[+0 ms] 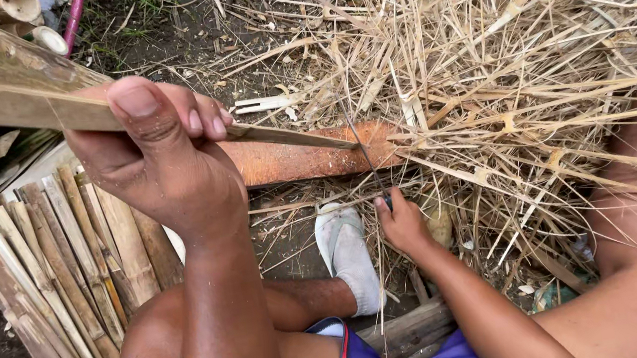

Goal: The person sits on the ground and uses a knife to sharpen the ends of bamboo sticks. They hold each stick against a brick and scrape the knife along the surface to create a point, then place the finished sticks in a pile.

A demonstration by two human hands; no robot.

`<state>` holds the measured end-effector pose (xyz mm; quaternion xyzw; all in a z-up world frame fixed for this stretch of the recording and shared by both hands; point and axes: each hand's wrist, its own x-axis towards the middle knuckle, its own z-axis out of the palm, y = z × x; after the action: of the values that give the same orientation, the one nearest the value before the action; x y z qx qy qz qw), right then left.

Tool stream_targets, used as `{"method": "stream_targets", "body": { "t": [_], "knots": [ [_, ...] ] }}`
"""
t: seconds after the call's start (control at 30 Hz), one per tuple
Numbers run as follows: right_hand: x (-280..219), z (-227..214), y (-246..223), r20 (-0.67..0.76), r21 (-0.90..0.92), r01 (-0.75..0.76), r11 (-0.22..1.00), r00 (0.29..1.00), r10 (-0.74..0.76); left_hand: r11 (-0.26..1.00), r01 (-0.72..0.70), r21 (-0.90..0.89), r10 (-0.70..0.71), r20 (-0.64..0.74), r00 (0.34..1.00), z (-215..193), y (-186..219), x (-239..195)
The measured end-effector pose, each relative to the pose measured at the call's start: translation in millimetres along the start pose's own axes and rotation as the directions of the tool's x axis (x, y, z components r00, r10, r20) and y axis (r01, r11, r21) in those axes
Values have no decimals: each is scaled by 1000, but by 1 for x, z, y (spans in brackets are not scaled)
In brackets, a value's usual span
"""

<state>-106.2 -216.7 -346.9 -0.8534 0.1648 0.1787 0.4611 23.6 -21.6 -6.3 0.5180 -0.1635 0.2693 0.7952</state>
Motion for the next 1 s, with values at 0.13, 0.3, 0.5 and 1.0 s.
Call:
{"method": "stream_targets", "body": {
  "t": [0.13, 0.3, 0.5, 1.0],
  "knots": [
    [1, 7, 0, -17, 144, 43, 989, 999, -41, 998, -32, 45, 31, 30, 999, -4, -14, 8],
    [22, 4, 31, -80, -82, -20, 996, 997, 13, 953, 135, 271, -135, -16, 991, -5, -81, -31],
    [4, -4, 44, 89, -19, -242, 970, 966, 243, 546, 598, 587, -671, -120, 731, -15, -151, -103],
    [5, 26, 11, 112, 13, 22, 1000, 993, -23, 299, 363, 882, -105, -348, 932, -300, 64, -72]
  ]
}}
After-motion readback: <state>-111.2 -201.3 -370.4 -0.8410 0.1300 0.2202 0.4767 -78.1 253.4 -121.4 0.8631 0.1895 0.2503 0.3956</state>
